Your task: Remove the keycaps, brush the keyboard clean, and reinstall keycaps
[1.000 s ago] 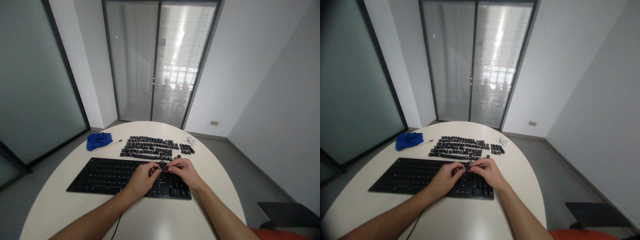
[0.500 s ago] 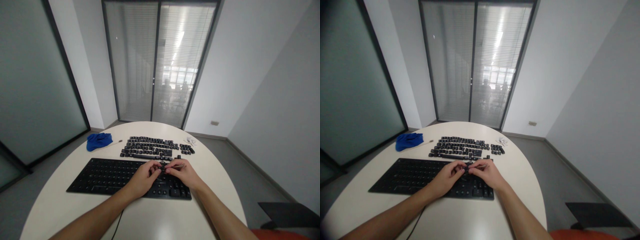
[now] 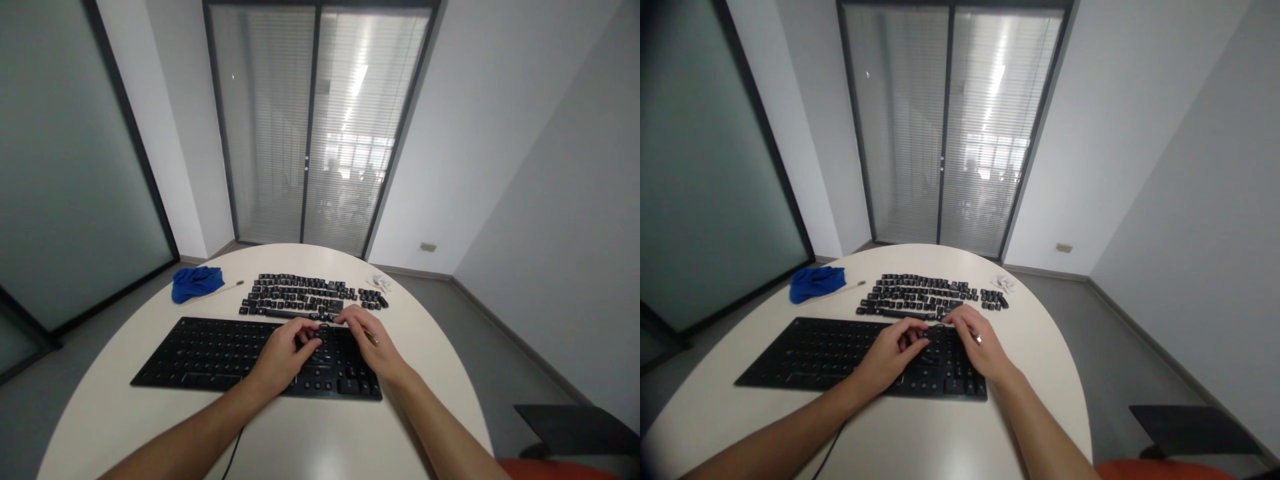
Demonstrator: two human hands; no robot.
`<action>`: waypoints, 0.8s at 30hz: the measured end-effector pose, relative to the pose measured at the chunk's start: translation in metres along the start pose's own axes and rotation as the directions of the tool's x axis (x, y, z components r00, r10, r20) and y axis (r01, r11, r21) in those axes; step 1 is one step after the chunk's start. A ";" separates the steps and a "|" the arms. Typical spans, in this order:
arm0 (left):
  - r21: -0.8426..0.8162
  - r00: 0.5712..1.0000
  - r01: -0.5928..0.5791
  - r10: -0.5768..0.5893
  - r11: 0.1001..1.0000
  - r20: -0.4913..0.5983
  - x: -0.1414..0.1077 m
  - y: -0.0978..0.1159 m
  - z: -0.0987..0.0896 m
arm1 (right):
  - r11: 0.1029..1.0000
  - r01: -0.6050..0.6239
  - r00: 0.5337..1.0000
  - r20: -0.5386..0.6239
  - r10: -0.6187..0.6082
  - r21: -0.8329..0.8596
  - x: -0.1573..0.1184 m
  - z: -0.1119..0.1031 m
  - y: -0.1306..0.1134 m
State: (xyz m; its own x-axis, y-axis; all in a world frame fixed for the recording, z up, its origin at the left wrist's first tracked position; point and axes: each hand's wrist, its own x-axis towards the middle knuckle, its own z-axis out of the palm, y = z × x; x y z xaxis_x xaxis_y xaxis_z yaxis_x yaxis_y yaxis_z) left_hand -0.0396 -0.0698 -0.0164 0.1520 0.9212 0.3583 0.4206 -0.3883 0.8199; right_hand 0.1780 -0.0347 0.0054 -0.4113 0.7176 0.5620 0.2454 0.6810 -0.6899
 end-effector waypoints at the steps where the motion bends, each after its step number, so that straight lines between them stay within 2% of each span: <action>1: -0.002 1.000 0.002 -0.002 1.000 -0.006 0.000 -0.001 0.000 | 0.999 0.018 0.999 0.041 -0.016 -0.042 0.000 0.001 -0.001; 5: -0.024 1.000 -0.002 0.001 1.000 -0.015 0.000 -0.003 0.001 | 0.984 0.108 0.983 0.165 -0.084 -0.143 -0.001 0.004 -0.004; 11: -0.056 1.000 -0.010 0.009 0.998 -0.015 -0.001 0.001 0.000 | 0.969 0.156 0.968 0.223 -0.112 -0.193 -0.001 0.003 -0.009; 16: -0.066 1.000 -0.011 0.010 0.998 -0.006 -0.001 0.003 -0.001 | 0.963 0.185 0.961 0.241 -0.135 -0.196 0.000 0.002 -0.013; 24: -0.111 0.999 -0.005 0.010 0.994 0.049 -0.001 0.007 -0.001 | 0.964 0.162 0.972 0.201 -0.119 -0.213 0.000 0.000 -0.011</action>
State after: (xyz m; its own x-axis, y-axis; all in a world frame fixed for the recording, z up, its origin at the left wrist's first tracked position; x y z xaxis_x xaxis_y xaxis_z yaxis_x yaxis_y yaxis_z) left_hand -0.0376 -0.0736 -0.0110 0.1996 0.9173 0.3446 0.3179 -0.3933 0.8627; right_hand 0.1759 -0.0422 0.0126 -0.6052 0.5876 0.5370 0.3568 0.8033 -0.4768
